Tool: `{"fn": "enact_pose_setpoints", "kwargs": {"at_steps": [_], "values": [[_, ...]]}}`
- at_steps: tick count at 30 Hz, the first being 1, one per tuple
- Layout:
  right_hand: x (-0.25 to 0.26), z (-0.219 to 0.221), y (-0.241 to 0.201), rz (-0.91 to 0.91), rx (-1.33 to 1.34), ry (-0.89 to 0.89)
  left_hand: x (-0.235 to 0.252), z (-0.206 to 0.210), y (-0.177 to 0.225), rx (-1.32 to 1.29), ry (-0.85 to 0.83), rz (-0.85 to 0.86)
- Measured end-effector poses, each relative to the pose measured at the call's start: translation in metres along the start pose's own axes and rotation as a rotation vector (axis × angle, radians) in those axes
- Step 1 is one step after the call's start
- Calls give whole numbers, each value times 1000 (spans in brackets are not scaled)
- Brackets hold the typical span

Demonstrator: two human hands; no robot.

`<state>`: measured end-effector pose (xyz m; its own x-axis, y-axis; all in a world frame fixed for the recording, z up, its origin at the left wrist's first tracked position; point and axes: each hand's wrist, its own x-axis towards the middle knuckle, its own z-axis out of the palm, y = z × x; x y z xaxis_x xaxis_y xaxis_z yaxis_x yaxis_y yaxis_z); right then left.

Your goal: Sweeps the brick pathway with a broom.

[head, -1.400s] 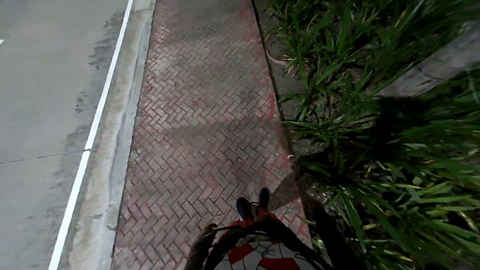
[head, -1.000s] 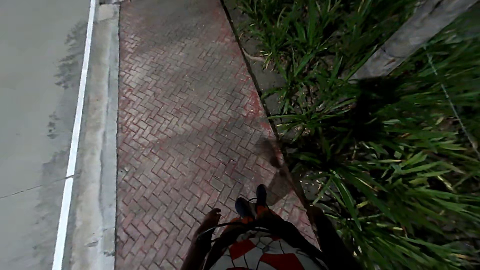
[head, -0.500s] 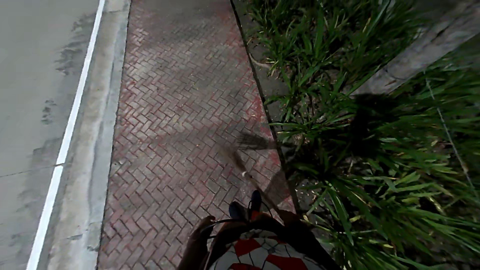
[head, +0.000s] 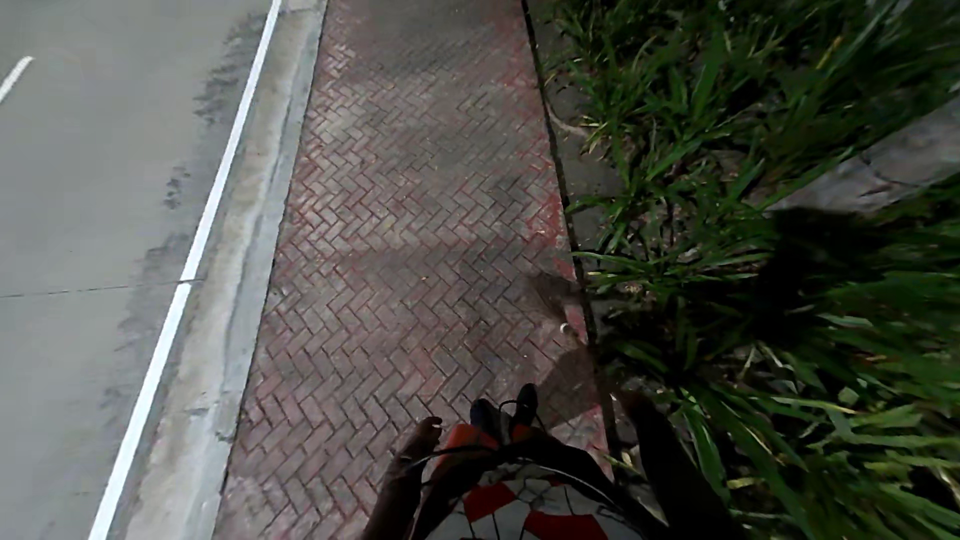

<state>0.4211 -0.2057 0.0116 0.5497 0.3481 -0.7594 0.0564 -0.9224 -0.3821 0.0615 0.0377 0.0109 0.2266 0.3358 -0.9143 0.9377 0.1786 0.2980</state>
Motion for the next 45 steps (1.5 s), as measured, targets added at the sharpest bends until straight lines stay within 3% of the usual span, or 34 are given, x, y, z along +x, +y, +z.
{"fn": "enact_pose_setpoints", "kwargs": {"at_steps": [2, 5, 7, 9, 12, 15, 17, 20, 23, 27, 31, 34, 36, 38, 41, 43, 45], "values": [[-27, -36, -41, 37, -89, -126, -2, -7, 1, -67, 38, 28], [-9, -28, -43, -64, -157, -34, 4, -34, 25, -97, 102, 136], [12, -13, -47, -131, -151, 17, 0, -59, 65, -48, 121, 218], [11, -3, -83, -202, 25, 1, -14, -80, 115, -69, 126, 322], [-8, 20, -156, -455, 240, 12, -27, -96, 176, -47, 86, 520], [-15, 53, -221, -819, 336, 105, -25, -102, 198, -99, 33, 823], [-18, 73, -270, -1028, 431, 172, -28, -102, 205, -337, 185, 1005], [-26, 95, -343, -1250, 400, 203, -28, -132, 211, -599, 536, 1085], [-22, 113, -400, -1259, 110, 102, -24, -203, 199, -488, 709, 1006], [-5, 118, -431, -965, -320, -99, 4, -315, 162, -366, 883, 876], [30, 124, -384, -653, -467, -335, 22, -408, 114, -344, 1010, 704], [38, 125, -329, -430, -528, -402, 29, -448, 78, -321, 1054, 564], [32, 127, -301, -306, -676, -430, 22, -454, 66, -259, 1018, 397], [40, 133, -265, -326, -659, -437, 14, -444, 64, -172, 930, 243], [33, 122, -260, -460, -705, -563, 24, -406, 57, -66, 711, 56], [20, 121, -291, -154, -680, -632, 39, -375, 51, -17, 553, -83], [19, 115, -299, -106, -580, -630, 54, -346, 37, 39, 467, -203]]}}
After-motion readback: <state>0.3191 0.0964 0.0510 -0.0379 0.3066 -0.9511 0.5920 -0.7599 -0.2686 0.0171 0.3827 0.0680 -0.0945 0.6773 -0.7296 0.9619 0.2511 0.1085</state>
